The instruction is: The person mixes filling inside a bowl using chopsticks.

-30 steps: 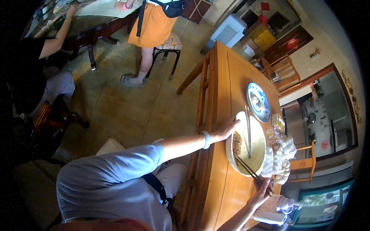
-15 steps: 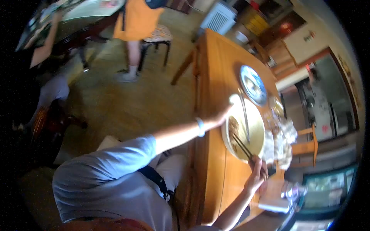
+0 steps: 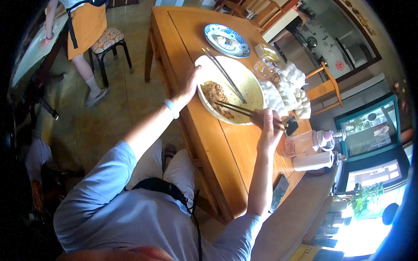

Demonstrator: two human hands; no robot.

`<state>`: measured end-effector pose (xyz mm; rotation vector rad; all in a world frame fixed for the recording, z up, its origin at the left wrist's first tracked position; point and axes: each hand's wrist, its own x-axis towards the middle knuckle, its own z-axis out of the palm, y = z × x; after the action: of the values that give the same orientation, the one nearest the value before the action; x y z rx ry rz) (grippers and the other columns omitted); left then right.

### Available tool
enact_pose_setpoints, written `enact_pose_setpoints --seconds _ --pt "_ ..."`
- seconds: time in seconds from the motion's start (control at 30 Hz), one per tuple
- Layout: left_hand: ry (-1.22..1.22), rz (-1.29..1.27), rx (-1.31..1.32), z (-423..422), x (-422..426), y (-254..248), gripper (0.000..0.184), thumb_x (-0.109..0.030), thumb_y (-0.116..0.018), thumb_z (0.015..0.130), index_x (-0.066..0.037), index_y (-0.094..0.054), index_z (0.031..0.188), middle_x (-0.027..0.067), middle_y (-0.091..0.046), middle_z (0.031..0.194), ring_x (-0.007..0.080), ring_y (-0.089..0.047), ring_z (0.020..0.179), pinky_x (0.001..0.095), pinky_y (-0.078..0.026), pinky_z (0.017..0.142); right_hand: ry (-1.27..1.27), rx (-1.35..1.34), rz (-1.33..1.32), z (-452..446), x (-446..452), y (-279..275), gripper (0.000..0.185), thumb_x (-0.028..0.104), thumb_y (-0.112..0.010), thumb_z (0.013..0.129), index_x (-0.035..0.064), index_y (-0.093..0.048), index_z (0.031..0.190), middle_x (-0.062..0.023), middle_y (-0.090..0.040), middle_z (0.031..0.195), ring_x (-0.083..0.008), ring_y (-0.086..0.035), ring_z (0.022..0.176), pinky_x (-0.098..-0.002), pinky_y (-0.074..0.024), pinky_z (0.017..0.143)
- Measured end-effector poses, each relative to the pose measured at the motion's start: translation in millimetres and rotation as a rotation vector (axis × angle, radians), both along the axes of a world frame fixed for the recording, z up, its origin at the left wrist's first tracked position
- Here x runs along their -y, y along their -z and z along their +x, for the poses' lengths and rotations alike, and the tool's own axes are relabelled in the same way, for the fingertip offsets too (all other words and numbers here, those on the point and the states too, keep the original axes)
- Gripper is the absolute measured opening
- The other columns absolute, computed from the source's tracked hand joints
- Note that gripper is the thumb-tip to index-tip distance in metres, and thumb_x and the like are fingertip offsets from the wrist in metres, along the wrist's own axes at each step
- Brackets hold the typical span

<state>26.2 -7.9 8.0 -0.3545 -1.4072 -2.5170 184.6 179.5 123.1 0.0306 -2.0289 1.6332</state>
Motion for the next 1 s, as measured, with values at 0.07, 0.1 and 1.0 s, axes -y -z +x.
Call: enact_pose_setpoints --seconds 0.07,0.1,1.0 --pt "-0.002 0.0 -0.012 1.0 -0.2 -1.3 0.041 -0.031 -0.038 0.093 0.002 -0.043 0.116 0.0145 -0.052 0.108 0.0204 -0.048 0.102 0.0315 -0.037 0.09 -0.011 -0.034 -0.062 -9.2 1.9 -4.3 0.031 0.026 -0.052 0.09 -0.0038 -0.058 0.083 -0.0167 -0.064 0.08 -0.0222 -0.065 0.067 -0.0314 -0.0554 0.062" --pt "-0.019 -0.026 -0.011 2.4 -0.2 -0.9 0.042 -0.032 -0.037 0.093 0.002 -0.042 0.117 0.0154 -0.052 0.11 0.0213 -0.048 0.104 0.0317 -0.036 0.091 -0.003 -0.069 -0.091 -13.8 0.7 -3.6 0.032 0.027 -0.052 0.09 -0.0042 -0.058 0.083 -0.018 -0.063 0.082 -0.0229 -0.065 0.069 -0.0317 -0.0555 0.063" --pt "-0.01 -0.038 0.038 5.2 3.9 -3.7 0.053 -0.038 -0.04 0.091 0.003 -0.038 0.125 0.0179 -0.049 0.118 0.0254 -0.046 0.11 0.0334 -0.035 0.095 -0.026 0.105 0.065 9.4 -32.7 -11.2 0.032 0.025 -0.054 0.089 -0.0053 -0.062 0.082 -0.0152 -0.064 0.077 -0.0222 -0.065 0.07 -0.0331 -0.0546 0.068"
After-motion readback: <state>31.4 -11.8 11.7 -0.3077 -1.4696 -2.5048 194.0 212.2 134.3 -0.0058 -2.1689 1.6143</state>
